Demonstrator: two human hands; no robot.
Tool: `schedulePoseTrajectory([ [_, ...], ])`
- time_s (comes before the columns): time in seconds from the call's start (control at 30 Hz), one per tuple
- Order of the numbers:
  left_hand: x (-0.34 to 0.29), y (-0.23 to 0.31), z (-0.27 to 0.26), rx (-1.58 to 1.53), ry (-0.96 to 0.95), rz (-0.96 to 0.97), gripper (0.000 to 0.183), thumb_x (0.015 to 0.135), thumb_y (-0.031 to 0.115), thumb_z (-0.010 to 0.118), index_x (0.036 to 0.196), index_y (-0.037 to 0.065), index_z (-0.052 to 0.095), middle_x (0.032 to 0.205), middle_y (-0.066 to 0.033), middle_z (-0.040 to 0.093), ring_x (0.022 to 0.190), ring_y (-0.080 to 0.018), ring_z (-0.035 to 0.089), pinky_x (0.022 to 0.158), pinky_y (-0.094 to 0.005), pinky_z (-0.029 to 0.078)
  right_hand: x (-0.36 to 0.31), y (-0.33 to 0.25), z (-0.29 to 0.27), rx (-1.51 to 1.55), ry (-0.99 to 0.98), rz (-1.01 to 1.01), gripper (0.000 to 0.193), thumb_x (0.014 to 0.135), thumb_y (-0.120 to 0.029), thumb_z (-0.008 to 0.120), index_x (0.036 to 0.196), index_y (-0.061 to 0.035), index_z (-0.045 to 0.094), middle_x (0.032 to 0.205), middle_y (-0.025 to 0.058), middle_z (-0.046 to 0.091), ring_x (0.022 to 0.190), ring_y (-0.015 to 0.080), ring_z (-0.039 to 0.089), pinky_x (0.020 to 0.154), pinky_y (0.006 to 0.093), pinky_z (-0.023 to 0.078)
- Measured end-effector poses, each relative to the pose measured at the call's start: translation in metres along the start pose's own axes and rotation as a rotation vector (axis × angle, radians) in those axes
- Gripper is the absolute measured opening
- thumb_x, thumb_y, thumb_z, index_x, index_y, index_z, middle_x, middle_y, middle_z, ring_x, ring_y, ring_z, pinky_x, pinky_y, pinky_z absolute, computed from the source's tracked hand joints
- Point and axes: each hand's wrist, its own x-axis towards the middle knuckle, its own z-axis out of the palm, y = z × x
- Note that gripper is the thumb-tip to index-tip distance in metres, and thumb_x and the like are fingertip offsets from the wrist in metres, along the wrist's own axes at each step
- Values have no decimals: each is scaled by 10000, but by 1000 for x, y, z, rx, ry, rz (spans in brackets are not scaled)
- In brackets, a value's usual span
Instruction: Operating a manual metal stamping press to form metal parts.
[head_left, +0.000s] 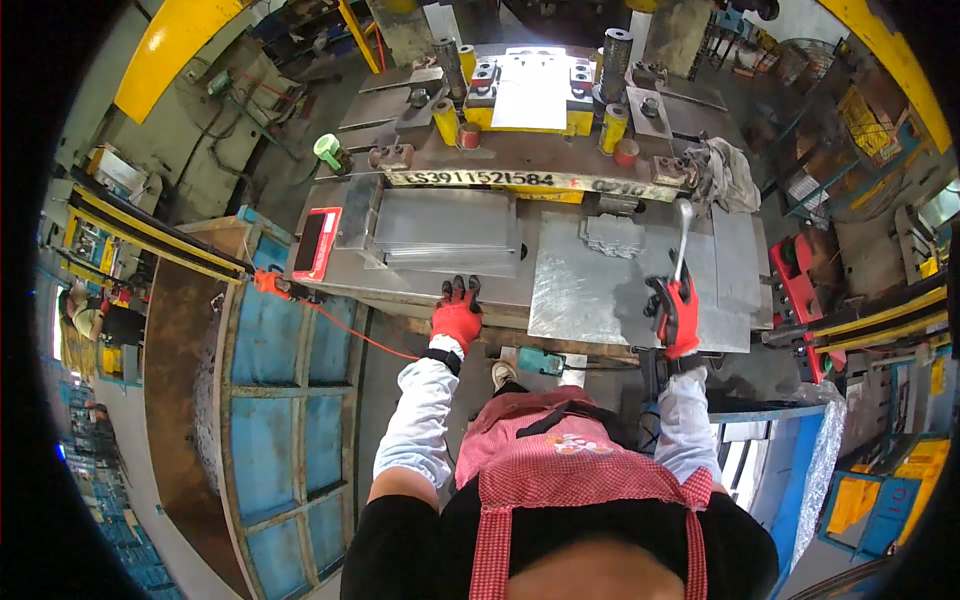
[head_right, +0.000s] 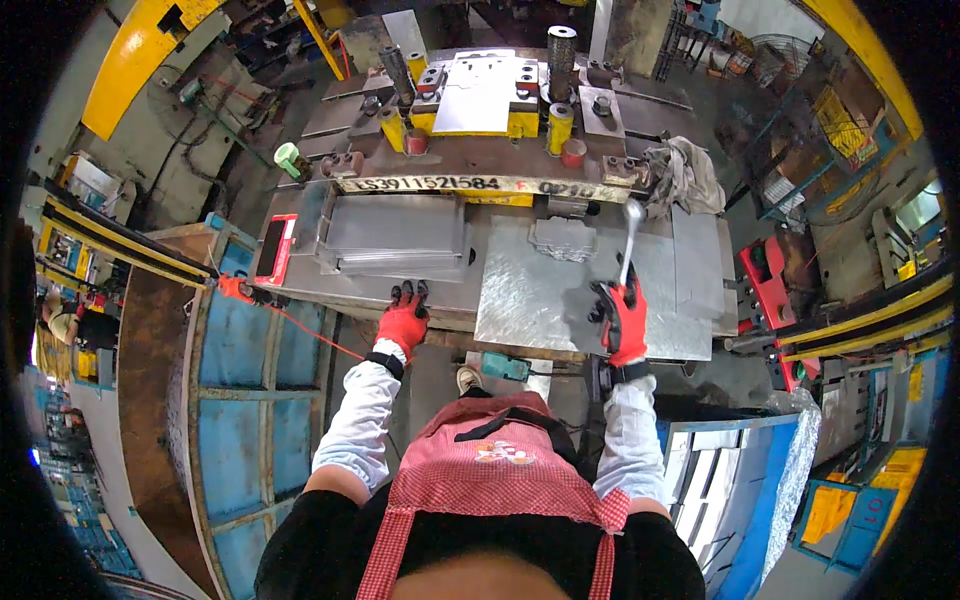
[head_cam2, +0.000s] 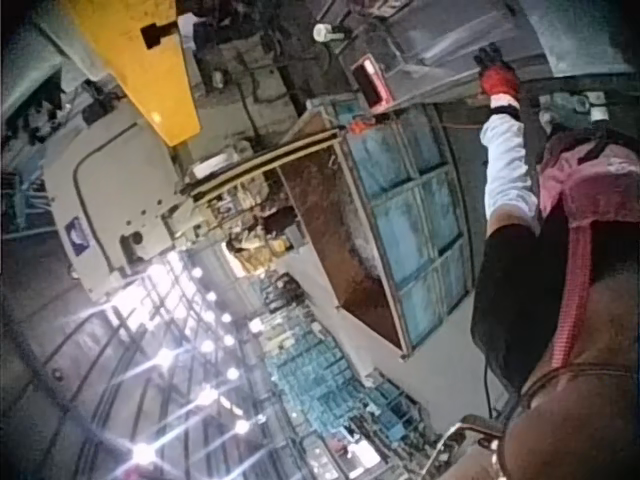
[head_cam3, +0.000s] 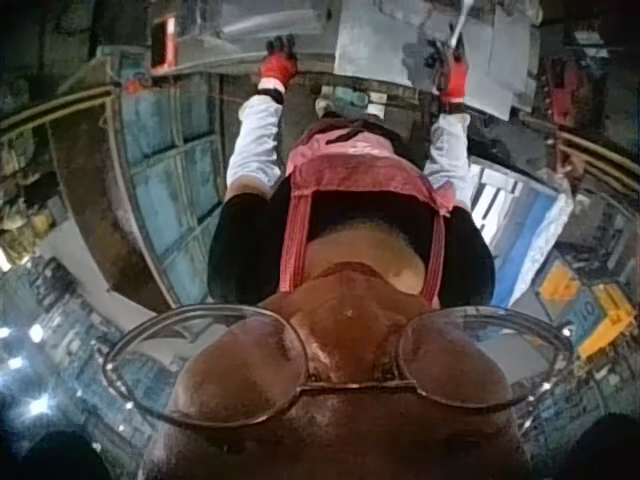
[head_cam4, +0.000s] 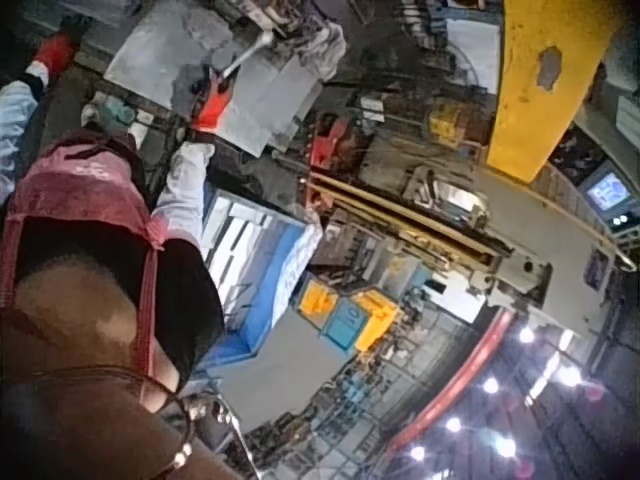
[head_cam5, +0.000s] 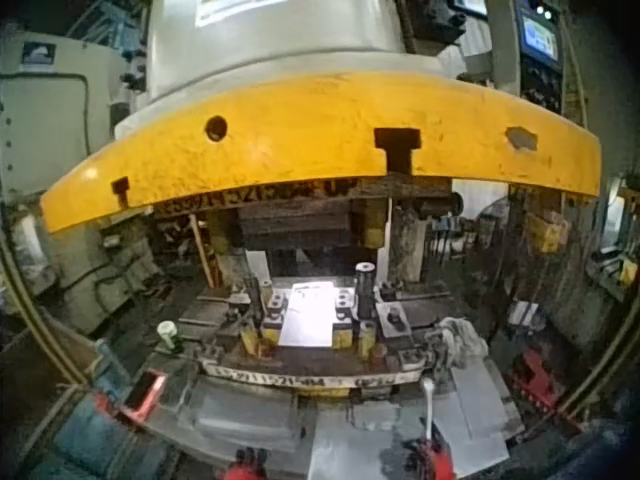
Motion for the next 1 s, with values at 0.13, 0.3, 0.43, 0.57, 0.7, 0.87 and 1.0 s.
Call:
schedulePoseTrajectory([
  [0.13, 1, 0, -7, -32, 31, 76, 584, 795, 315, 453, 1338, 220, 259, 1382, -152, 240, 1251, -389, 241, 962, -466, 309, 72, -48, 79, -229, -254, -125, 420, 798, -81, 566, 1199, -37, 451, 713, -35, 455, 580, 43, 419, 457, 203, 371],
  [0.3, 6, 20, -75, -186, -184, 7, 488, 806, 420, 442, 1218, 158, 441, 1133, -168, 496, 1054, -341, 474, 870, -421, 390, 186, -87, 179, -274, -607, -134, 113, 798, -182, 576, 838, -85, 535, 610, -20, 493, 509, 59, 467, 428, 221, 359],
  [0.43, 32, 81, -150, -634, -105, 146, 436, 805, 388, 531, 1117, 83, 541, 898, -138, 629, 849, -276, 594, 728, -337, 452, 284, -64, 158, -875, -799, -751, 150, 792, -105, 544, 931, -62, 583, 755, 57, 600, 693, 153, 581, 628, 287, 464],
  [0.57, 112, 73, -116, -1340, -91, 172, 353, 847, 340, 526, 1114, 111, 554, 891, -22, 614, 781, -139, 584, 678, -289, 445, 218, -69, 179, -239, -600, -288, 179, 768, -98, 567, 928, -16, 571, 800, 55, 587, 764, 165, 569, 702, 241, 438],
  [0.7, 171, 88, -120, -1848, -272, 241, 390, 866, 318, 502, 1184, 95, 469, 1065, -73, 566, 944, -193, 552, 780, -337, 442, 101, -74, 123, -216, -310, -144, 399, 799, -122, 573, 1174, -35, 468, 682, -17, 516, 510, 54, 441, 442, 201, 358],
  [0.87, 201, 137, -150, -2132, -280, 292, 369, 886, 285, 468, 1181, 66, 427, 1081, -187, 538, 965, -321, 542, 835, -419, 447, 13, -26, 33, -196, -81, 188, 470, 790, -104, 538, 1240, -51, 414, 679, 26, 549, 465, 76, 437, 408, 218, 362],
  [1.0, 227, 142, -149, -2011, -115, 182, 261, 876, 257, 491, 1029, 47, 519, 969, -169, 591, 802, -288, 596, 737, -374, 485, 8, 23, -8, -268, -76, 329, 463, 784, -104, 536, 1232, -65, 429, 660, 38, 554, 446, 82, 436, 390, 231, 362],
])
